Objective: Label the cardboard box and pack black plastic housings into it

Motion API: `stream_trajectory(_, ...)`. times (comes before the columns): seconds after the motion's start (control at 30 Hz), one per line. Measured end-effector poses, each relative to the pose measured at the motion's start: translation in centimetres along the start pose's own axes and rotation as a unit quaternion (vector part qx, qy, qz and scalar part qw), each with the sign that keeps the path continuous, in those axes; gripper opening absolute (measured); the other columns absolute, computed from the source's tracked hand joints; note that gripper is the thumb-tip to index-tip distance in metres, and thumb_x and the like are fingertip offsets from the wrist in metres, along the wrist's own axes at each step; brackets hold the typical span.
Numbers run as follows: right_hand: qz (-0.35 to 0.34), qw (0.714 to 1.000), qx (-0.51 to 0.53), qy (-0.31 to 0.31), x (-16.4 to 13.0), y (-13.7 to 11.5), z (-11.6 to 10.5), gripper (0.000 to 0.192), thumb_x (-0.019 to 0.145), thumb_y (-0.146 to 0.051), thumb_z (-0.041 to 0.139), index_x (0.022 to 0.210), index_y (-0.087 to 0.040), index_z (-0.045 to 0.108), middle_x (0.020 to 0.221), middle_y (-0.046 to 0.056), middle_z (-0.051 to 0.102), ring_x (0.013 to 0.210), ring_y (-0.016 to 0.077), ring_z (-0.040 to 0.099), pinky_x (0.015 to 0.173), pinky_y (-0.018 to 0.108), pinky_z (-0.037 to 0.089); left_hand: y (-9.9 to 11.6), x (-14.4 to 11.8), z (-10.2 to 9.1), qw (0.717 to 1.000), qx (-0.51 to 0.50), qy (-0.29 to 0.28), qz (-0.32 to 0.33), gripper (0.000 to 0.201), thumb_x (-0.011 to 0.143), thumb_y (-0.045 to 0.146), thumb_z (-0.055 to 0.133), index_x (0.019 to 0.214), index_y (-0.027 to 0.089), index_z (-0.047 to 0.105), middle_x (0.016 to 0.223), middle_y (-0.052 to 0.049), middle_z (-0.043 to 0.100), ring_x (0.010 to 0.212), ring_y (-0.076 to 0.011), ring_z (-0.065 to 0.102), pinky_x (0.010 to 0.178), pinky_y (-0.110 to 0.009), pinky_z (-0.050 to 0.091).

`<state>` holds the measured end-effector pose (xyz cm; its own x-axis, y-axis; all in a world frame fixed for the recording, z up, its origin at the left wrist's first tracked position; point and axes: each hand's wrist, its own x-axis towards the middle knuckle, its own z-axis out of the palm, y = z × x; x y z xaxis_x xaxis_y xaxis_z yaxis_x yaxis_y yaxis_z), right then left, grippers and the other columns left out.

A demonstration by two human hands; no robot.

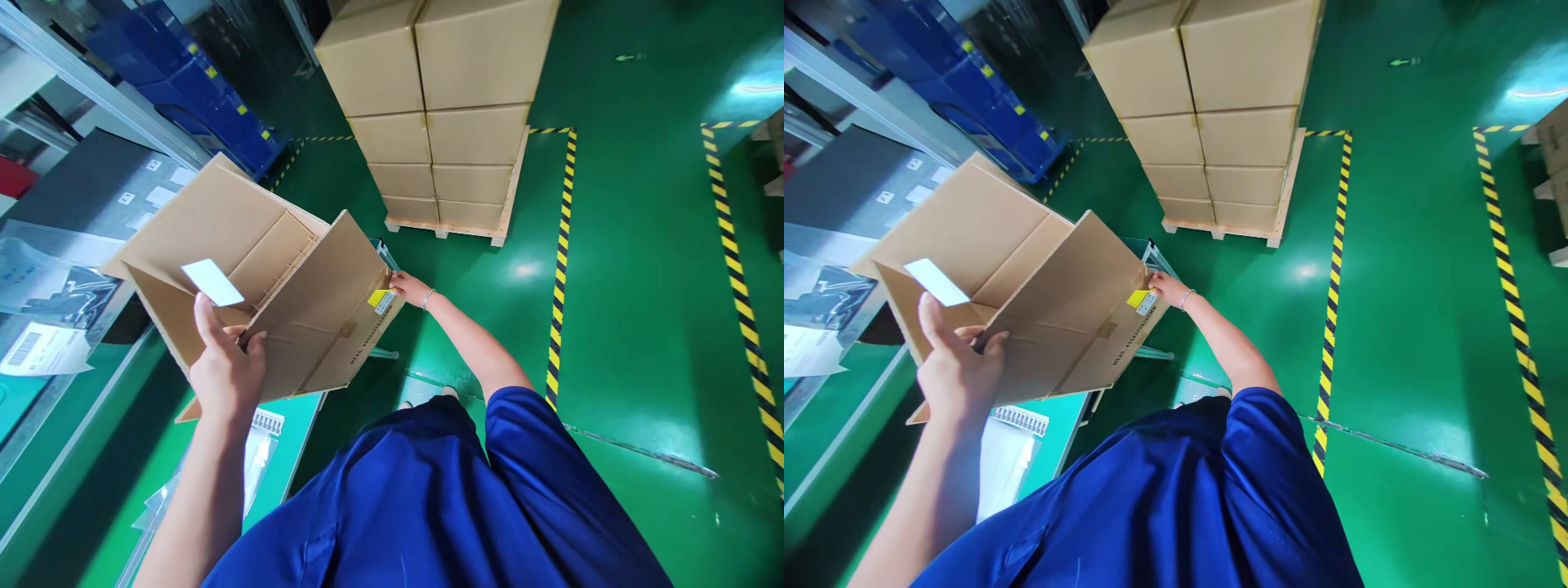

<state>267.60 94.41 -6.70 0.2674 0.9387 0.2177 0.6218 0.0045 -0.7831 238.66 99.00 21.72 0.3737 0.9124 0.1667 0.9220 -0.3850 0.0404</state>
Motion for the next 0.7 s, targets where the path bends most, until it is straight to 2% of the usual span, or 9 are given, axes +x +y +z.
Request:
stream_trajectory(0.1,0.000,1.000,0.010,-0.004,-0.6,0.0,-0.2,0.020,0.088,-0.006,0.055,0.094,-0.016,0.070,0.116,0.010,0.062,0.107,0.0188,0.059,0.102,0.035,0.050,-0.1,0.1,0.1,1.000,-0.006,0.013,0.006,0.101,0.087,0.022,0.068,0.164,0.015,0.003,0.130,-0.016,0.070,0.113,-0.0420,0.069,0.096,-0.063,0.055)
stream_trajectory(0.27,-0.004,1.000,0.022,-0.015,-0.8,0.0,-1.0,0.022,0.083,-0.003,0.055,0.090,-0.016,0.071,0.114,0.009,0.062,0.107,0.0182,0.059,0.100,0.033,0.051,0.5,0.3,-0.1,1.000,-0.004,-0.007,-0.011,0.104,0.086,0.021,0.068,0.164,0.017,-0.001,0.132,-0.016,0.069,0.117,-0.0407,0.068,0.099,-0.062,0.053)
stream_trajectory(0.43,-0.003,1.000,0.022,-0.008,-1.7,0.0,-1.6,0.021,0.087,-0.007,0.051,0.088,-0.017,0.070,0.119,0.008,0.059,0.101,0.0176,0.060,0.095,0.033,0.053,1.0,0.2,-0.3,1.000,-0.015,-0.012,0.000,0.101,0.088,0.025,0.066,0.164,0.016,0.000,0.132,-0.017,0.069,0.118,-0.0400,0.068,0.100,-0.062,0.053)
stream_trajectory(0.7,-0.009,1.000,0.021,-0.001,-4.0,0.3,-2.5,0.017,0.089,-0.011,0.053,0.091,-0.016,0.069,0.123,0.011,0.057,0.104,0.0193,0.060,0.097,0.036,0.054,1.5,0.1,-0.7,0.999,-0.018,-0.024,0.017,0.101,0.088,0.023,0.067,0.164,0.016,0.001,0.134,-0.017,0.068,0.119,-0.0411,0.067,0.099,-0.062,0.053)
